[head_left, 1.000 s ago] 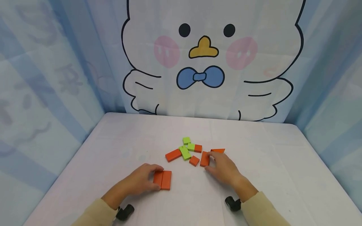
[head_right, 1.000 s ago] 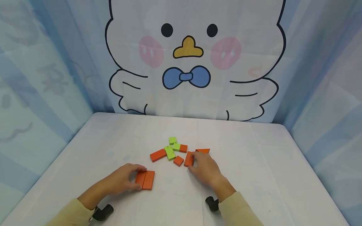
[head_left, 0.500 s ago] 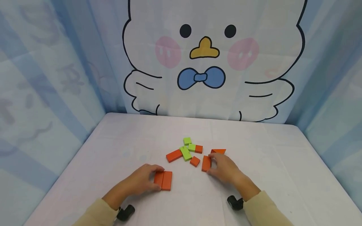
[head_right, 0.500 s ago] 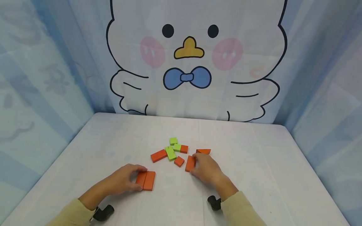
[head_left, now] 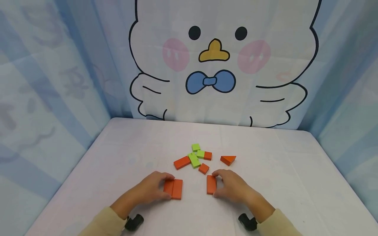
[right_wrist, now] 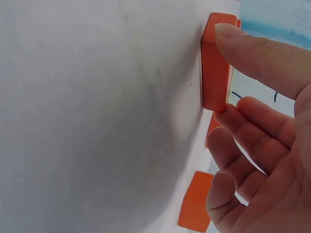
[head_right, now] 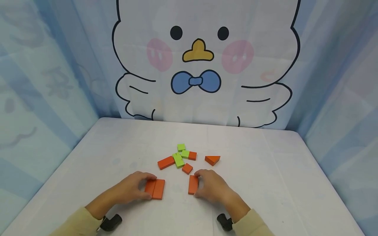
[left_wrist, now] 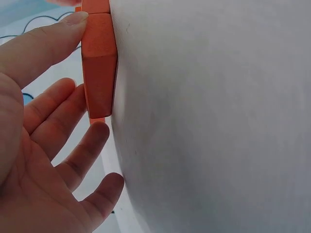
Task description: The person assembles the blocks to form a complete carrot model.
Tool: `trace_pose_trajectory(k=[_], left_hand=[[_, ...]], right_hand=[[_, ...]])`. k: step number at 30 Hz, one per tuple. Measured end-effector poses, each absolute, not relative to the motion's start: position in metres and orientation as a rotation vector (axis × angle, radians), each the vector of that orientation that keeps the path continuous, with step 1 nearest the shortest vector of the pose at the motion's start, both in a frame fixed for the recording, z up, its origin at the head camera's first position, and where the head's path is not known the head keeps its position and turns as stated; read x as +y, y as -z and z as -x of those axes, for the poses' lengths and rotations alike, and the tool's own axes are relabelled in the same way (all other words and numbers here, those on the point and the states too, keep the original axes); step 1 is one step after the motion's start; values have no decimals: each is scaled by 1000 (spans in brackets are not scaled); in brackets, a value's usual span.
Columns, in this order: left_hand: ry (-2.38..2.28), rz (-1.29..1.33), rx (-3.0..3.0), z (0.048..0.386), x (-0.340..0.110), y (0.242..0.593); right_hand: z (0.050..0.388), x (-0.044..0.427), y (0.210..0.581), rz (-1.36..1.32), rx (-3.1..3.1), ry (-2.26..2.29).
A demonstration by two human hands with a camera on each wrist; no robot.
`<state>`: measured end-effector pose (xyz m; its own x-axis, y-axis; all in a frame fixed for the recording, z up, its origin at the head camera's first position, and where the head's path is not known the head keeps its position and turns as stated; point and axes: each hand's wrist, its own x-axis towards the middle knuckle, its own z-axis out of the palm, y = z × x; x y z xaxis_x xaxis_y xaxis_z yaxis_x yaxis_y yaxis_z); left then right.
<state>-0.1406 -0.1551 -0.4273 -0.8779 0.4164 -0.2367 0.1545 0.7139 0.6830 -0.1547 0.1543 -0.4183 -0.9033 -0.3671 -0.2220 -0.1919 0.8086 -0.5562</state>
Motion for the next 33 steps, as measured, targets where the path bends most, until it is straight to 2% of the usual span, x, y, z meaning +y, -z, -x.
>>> trace_pose_trajectory(k=[22,33], left_hand=[[-888,-472,2582,139,-125,428],[-849,-463,2588,141,-113,429]], right_hand=[[144,132,416,635,2604,762],[142,125,417,642,2594,760]])
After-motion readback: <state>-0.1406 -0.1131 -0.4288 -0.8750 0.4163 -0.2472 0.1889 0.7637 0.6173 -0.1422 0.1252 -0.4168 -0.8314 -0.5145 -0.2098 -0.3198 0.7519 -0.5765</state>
